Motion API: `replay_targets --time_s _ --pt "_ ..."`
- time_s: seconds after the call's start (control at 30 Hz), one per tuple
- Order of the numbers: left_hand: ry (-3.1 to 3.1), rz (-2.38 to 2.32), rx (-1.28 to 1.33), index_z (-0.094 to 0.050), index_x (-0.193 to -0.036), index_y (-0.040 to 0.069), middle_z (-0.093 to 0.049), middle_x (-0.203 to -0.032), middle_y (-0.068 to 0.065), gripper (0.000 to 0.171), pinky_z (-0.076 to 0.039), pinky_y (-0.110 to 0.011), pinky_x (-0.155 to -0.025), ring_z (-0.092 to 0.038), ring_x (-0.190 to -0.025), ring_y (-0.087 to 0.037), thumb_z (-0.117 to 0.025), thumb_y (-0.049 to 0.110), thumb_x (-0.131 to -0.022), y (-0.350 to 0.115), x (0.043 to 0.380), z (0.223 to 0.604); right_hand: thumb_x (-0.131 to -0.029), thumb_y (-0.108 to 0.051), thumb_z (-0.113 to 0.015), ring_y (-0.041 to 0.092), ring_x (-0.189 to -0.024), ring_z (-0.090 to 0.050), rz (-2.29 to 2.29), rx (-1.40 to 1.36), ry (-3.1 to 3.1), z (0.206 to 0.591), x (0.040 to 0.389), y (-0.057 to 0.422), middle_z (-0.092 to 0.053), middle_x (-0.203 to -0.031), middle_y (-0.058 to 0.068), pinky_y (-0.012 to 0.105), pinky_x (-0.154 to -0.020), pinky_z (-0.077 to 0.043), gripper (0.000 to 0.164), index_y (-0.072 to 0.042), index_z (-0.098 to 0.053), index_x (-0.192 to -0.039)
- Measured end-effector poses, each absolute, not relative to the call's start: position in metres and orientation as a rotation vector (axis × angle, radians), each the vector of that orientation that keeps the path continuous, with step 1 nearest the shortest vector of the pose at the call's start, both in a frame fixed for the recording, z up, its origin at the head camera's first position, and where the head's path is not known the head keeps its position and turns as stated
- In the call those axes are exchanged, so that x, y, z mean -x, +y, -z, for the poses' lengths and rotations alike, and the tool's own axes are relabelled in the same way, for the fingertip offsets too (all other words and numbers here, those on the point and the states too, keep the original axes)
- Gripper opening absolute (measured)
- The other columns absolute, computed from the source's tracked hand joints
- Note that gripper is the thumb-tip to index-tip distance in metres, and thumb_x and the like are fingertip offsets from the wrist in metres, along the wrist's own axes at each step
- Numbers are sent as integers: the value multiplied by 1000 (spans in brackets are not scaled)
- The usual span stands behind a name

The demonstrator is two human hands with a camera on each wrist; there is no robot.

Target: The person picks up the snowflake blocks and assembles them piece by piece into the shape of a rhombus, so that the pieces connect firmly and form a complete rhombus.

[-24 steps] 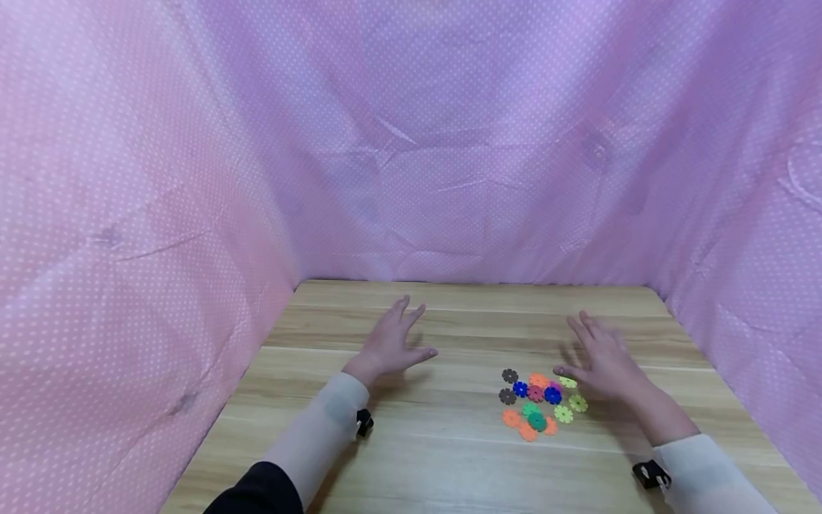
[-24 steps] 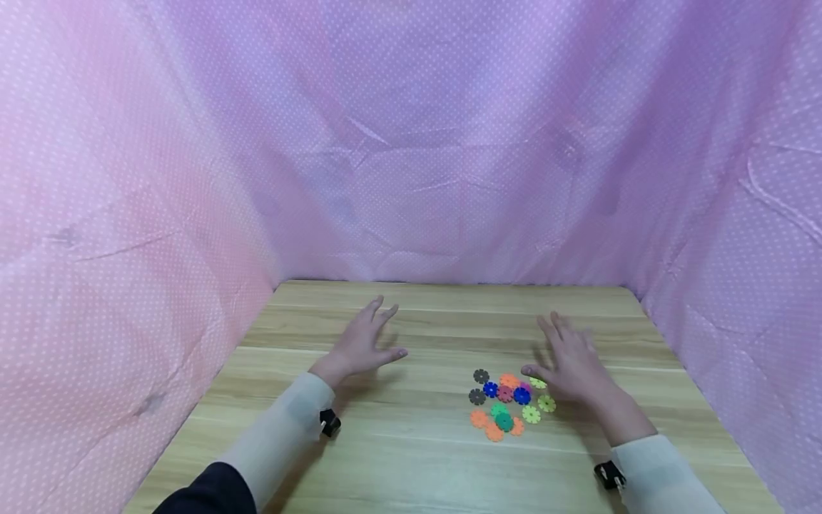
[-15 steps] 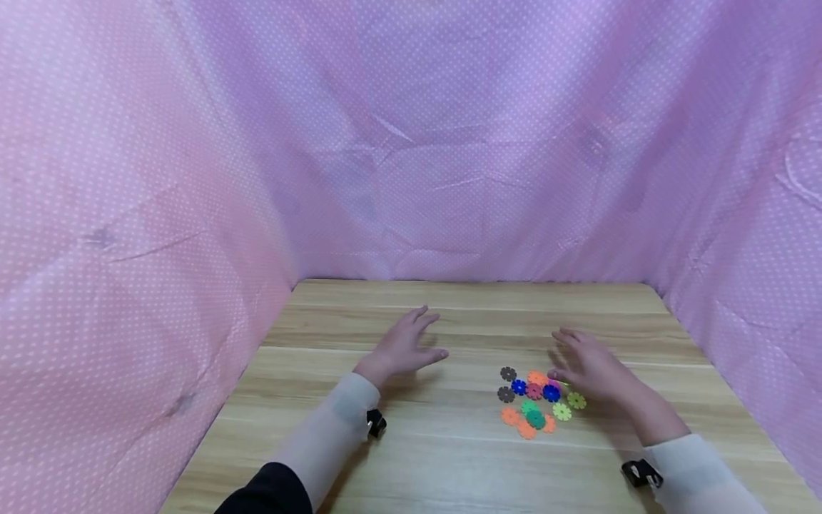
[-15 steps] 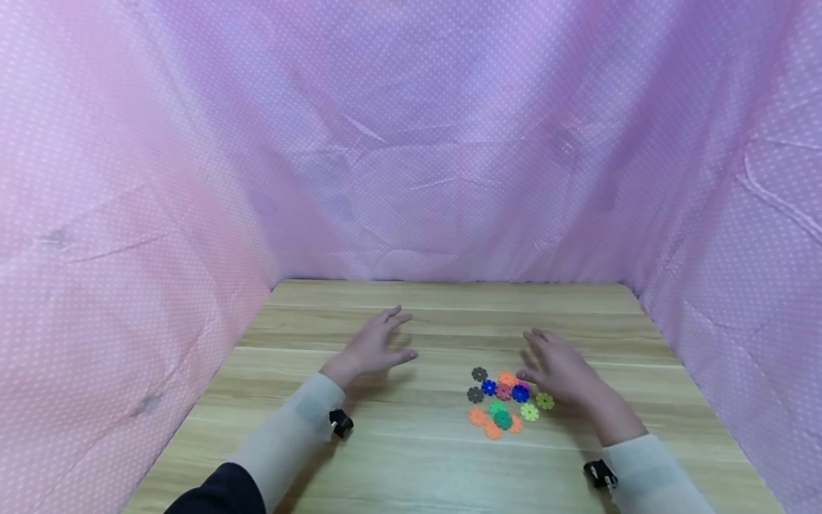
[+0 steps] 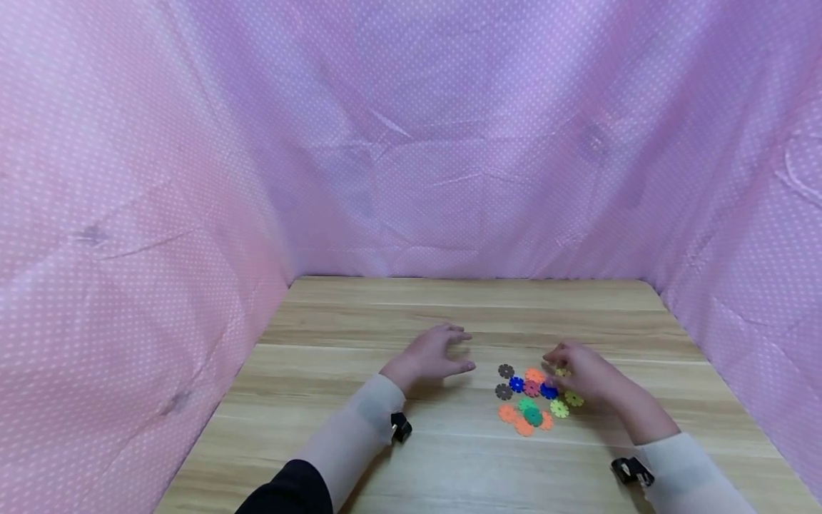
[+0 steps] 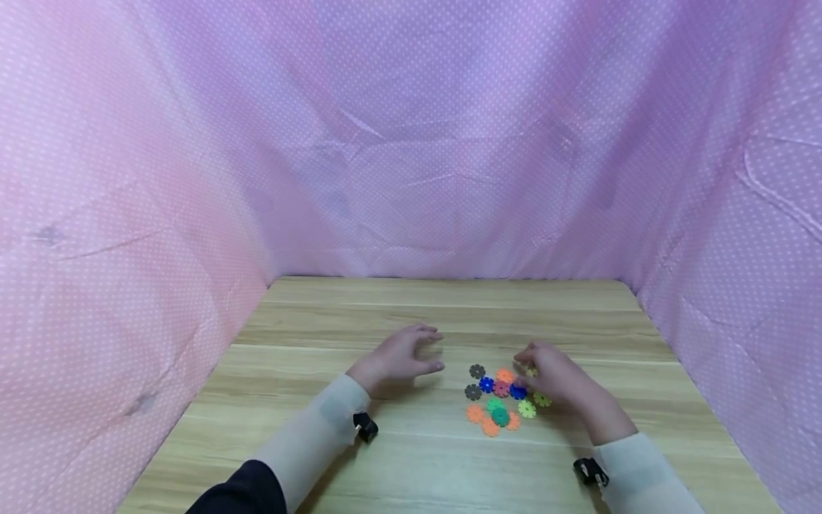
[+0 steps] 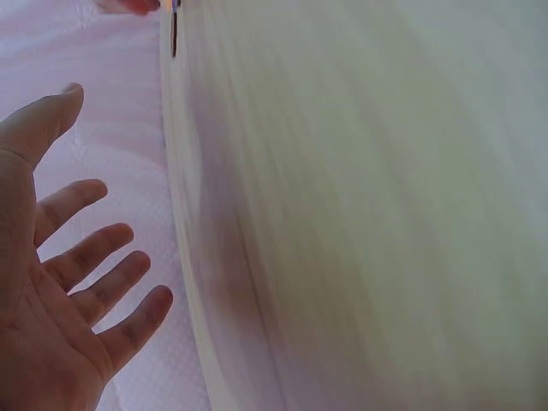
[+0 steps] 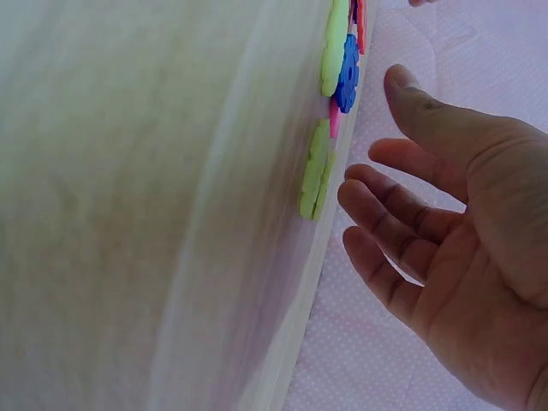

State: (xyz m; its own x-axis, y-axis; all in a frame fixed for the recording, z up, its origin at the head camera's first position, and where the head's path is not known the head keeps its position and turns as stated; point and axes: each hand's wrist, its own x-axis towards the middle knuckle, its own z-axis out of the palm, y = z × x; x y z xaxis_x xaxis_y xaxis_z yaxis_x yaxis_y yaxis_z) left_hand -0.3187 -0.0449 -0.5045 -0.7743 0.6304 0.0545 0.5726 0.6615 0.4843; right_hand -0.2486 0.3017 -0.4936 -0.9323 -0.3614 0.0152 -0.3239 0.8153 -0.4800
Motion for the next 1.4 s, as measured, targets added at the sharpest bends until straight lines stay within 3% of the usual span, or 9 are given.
replay_targets --time_s 0.2,0.43,0.73,0.9,1.23,1.4 --pt "2680 -789 -1014 -60 -147 27 -55 -151 11 65 -40 -43 -117 -50 -141 -18 -76 58 -91 -25 314 508 -87 -14 -86 16 -86 -60 744 520 2877 494 248 297 -65 -99 -1 32 -75 -55 35 -1 -76 -119" --pt "2641 -771 -1061 -65 -141 30 -59 -146 12 56 -40 -36 -117 -52 -138 -14 -80 51 -91 -1 309 511 -85 -10 -87 15 -85 -60 731 559 2871 495 247 293 -64 -95 -3 29 -73 -55 32 -4 -78 -115" --pt "2602 -726 -1179 -75 -128 26 -68 -125 15 40 -49 -20 -98 -60 -114 -4 -84 40 -91 19 307 516 -88 -13 -87 13 -81 -57 689 553 2859 499 247 289 -63 -93 -4 31 -73 -53 31 -4 -78 -116" --pt "2597 -665 -1247 -79 -122 25 -68 -117 16 33 -50 -17 -91 -61 -106 -2 -84 36 -92 29 307 517 -88 -13 -86 13 -81 -56 661 578 2871 499 247 288 -63 -93 -3 33 -73 -54 30 -4 -78 -116" --pt "2651 -553 -1212 -78 -124 24 -63 -111 13 30 -50 -15 -80 -58 -91 0 -81 30 -95 42 308 518 -89 -21 -86 12 -76 -52 656 619 2876 498 247 283 -59 -90 -3 29 -68 -48 39 -3 -75 -122" --pt "2690 -479 -1232 -76 -127 22 -65 -114 11 32 -49 -14 -79 -59 -92 0 -80 29 -97 48 309 517 -90 -23 -86 10 -80 -55 629 604 2888 500 249 281 -61 -93 -4 33 -73 -52 33 -6 -77 -117"
